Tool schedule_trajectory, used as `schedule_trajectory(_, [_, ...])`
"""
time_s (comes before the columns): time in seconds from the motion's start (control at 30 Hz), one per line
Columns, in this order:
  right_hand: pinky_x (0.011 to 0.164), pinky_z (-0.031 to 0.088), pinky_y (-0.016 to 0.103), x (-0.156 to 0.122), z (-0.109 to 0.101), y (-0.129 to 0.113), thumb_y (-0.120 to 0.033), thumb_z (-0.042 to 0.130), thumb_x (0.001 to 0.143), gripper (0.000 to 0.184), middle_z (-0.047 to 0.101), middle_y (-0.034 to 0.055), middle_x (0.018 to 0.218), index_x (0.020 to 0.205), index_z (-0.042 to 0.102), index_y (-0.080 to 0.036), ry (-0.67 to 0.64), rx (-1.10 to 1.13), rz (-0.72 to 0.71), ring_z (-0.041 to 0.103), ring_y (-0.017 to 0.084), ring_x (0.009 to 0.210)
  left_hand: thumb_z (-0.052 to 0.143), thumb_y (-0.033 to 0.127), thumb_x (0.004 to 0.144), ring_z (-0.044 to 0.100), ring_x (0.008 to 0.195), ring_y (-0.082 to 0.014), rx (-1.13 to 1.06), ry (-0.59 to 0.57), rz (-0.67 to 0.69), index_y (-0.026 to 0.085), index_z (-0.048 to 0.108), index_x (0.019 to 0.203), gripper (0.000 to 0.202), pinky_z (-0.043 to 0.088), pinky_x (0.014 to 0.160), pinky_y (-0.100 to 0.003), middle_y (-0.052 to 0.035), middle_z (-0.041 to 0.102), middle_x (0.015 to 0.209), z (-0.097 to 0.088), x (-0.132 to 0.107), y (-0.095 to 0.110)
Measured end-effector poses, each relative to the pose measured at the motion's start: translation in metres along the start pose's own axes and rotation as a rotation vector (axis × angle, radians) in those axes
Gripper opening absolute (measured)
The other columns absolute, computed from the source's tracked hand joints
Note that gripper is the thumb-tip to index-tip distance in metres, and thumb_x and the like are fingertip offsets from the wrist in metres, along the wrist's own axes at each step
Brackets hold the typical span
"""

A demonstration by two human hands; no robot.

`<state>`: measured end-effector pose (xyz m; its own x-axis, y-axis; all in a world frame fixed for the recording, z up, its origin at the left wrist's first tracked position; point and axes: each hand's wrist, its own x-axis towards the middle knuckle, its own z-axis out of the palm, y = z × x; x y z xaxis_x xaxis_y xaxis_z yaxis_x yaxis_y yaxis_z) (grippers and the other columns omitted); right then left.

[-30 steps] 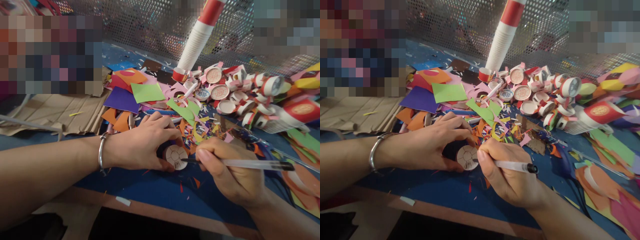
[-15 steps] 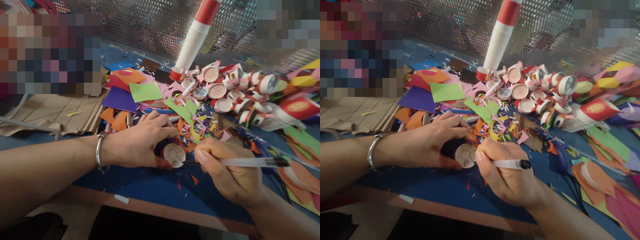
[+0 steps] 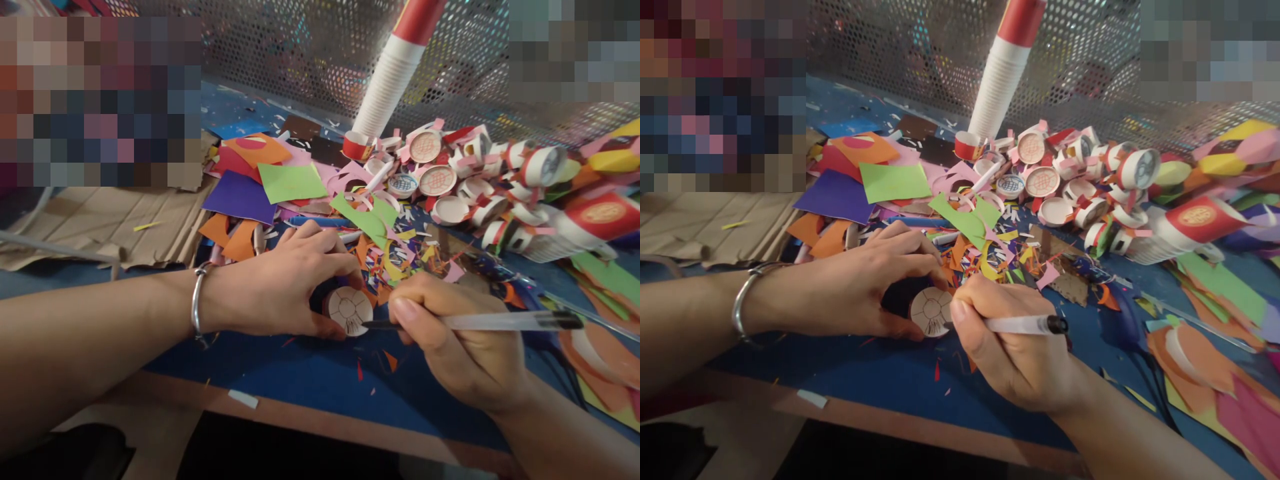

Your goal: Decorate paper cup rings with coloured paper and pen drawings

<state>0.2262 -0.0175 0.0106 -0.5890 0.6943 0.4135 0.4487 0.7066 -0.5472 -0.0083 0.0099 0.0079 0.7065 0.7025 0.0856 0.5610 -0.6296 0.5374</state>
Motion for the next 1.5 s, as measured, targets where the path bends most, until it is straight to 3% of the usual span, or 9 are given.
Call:
schedule_trajectory(0.63, [0.052,0.041,0.023,0.0001,0.0015,0.0022,-0.013,0.05,0.099,0.018,0.057,-0.0048,0.062,0.084,0.059,-0.019,0.033,-0.006,-0.045,0.054,0.008,0.051,0.088,0.041,0.073,0.047,0.123,-0.0324,-0.003,-0.009,0.001,0.028,0.07,0.119,0.051,0.041,0.104,-0.047,-0.0073,0.058,0.118,-0.0013,0.0007,-0.001])
schedule_trajectory(1.2, [0.05,0.037,0.023,0.004,-0.001,-0.001,-0.012,0.048,0.097,0.025,0.05,-0.0053,0.057,0.074,0.053,-0.019,-0.018,0.006,-0.038,0.048,0.007,0.049,0.086,0.04,0.075,0.047,0.121,-0.0326,-0.015,-0.016,0.011,0.026,0.07,0.118,0.049,0.04,0.103,-0.047,-0.0073,0.058,0.116,-0.0001,0.0018,-0.0012])
schedule_trajectory(1.5, [0.05,0.042,0.025,0.0051,0.0033,-0.0026,-0.015,0.049,0.098,0.019,0.058,-0.0039,0.06,0.082,0.058,-0.02,0.028,-0.018,-0.025,0.055,0.01,0.05,0.086,0.04,0.074,0.048,0.119,-0.033,-0.004,-0.008,0.014,0.026,0.07,0.116,0.048,0.041,0.1,-0.048,-0.0082,0.058,0.116,-0.0003,0.001,-0.0014])
